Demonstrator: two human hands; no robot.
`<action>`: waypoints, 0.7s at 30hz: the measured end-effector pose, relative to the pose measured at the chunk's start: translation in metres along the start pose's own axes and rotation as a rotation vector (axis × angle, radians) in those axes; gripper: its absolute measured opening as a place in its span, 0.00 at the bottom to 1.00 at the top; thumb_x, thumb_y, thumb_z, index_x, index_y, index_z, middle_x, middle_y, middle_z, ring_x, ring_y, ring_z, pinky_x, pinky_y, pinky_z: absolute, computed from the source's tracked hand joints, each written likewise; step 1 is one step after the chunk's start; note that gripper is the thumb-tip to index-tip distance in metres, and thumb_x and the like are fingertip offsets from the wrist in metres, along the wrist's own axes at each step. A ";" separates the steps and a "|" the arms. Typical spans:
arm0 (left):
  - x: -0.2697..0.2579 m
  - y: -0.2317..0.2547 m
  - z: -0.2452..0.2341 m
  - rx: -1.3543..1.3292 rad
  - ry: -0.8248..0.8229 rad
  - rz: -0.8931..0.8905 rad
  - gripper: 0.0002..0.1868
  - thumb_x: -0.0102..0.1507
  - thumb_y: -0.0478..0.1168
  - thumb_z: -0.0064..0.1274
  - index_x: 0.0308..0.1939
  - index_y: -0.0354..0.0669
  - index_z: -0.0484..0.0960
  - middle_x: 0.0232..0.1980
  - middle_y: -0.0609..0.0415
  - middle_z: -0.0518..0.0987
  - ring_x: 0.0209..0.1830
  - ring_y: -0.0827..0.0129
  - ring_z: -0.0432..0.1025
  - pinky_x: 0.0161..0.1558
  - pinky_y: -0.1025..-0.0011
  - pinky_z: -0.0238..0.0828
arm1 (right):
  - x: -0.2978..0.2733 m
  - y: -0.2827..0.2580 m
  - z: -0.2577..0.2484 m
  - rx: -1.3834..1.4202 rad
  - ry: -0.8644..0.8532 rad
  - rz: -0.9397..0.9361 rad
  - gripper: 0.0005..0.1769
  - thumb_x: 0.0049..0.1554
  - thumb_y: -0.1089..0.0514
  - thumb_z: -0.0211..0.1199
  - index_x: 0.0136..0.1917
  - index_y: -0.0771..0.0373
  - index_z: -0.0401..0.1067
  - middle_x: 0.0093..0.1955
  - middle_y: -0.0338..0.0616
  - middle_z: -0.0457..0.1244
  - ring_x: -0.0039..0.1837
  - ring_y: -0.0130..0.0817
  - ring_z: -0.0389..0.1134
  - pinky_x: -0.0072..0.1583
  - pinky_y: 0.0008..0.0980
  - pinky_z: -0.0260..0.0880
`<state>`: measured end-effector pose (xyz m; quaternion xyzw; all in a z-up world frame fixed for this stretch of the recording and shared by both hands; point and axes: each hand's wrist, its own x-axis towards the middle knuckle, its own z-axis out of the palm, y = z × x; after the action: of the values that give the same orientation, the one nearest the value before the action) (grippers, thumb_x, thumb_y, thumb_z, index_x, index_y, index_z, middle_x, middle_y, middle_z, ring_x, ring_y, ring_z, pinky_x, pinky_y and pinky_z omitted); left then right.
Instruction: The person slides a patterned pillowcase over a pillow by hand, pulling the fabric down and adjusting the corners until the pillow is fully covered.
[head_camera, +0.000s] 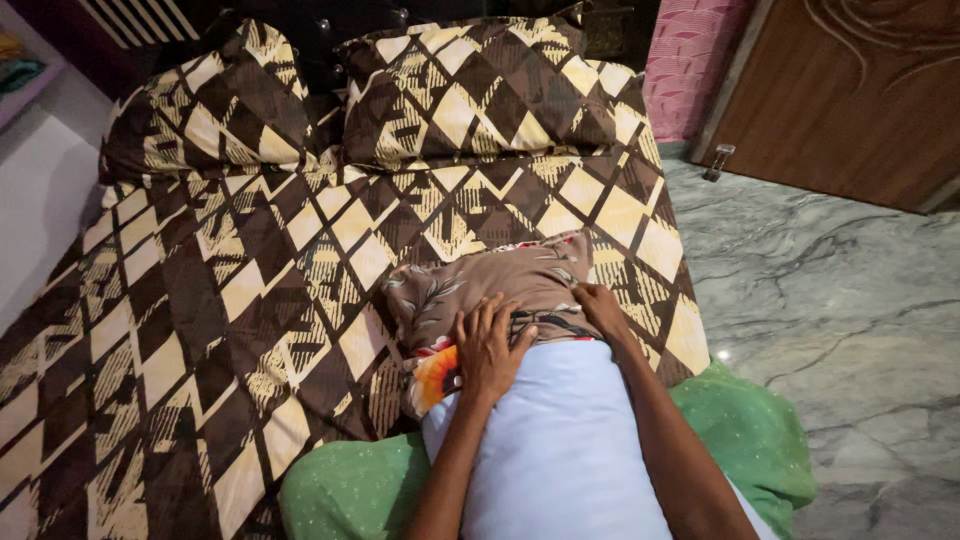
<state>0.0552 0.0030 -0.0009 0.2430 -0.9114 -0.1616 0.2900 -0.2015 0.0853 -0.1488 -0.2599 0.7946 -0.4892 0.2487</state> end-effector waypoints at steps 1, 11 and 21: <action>-0.001 -0.001 -0.002 0.000 0.004 0.001 0.28 0.62 0.59 0.56 0.61 0.51 0.78 0.68 0.51 0.73 0.72 0.55 0.62 0.72 0.40 0.43 | -0.005 -0.007 0.000 -0.003 0.022 -0.049 0.20 0.66 0.48 0.58 0.52 0.69 0.77 0.30 0.39 0.61 0.33 0.30 0.59 0.38 0.35 0.59; 0.001 -0.004 0.004 0.016 -0.003 -0.003 0.28 0.62 0.59 0.56 0.60 0.51 0.78 0.68 0.51 0.73 0.72 0.56 0.62 0.72 0.41 0.43 | -0.028 -0.052 0.001 -0.294 0.129 -0.511 0.18 0.57 0.48 0.67 0.49 0.65 0.78 0.40 0.53 0.67 0.42 0.43 0.69 0.45 0.43 0.69; -0.003 -0.001 -0.005 0.010 0.013 0.018 0.27 0.63 0.58 0.55 0.61 0.51 0.78 0.67 0.50 0.74 0.71 0.56 0.63 0.73 0.44 0.44 | -0.056 -0.093 -0.001 -0.224 0.009 -0.173 0.22 0.64 0.43 0.60 0.54 0.65 0.77 0.42 0.54 0.71 0.44 0.45 0.74 0.50 0.41 0.71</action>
<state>0.0606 0.0030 0.0019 0.2374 -0.9125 -0.1527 0.2961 -0.1451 0.0870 -0.0562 -0.3513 0.8199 -0.4183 0.1713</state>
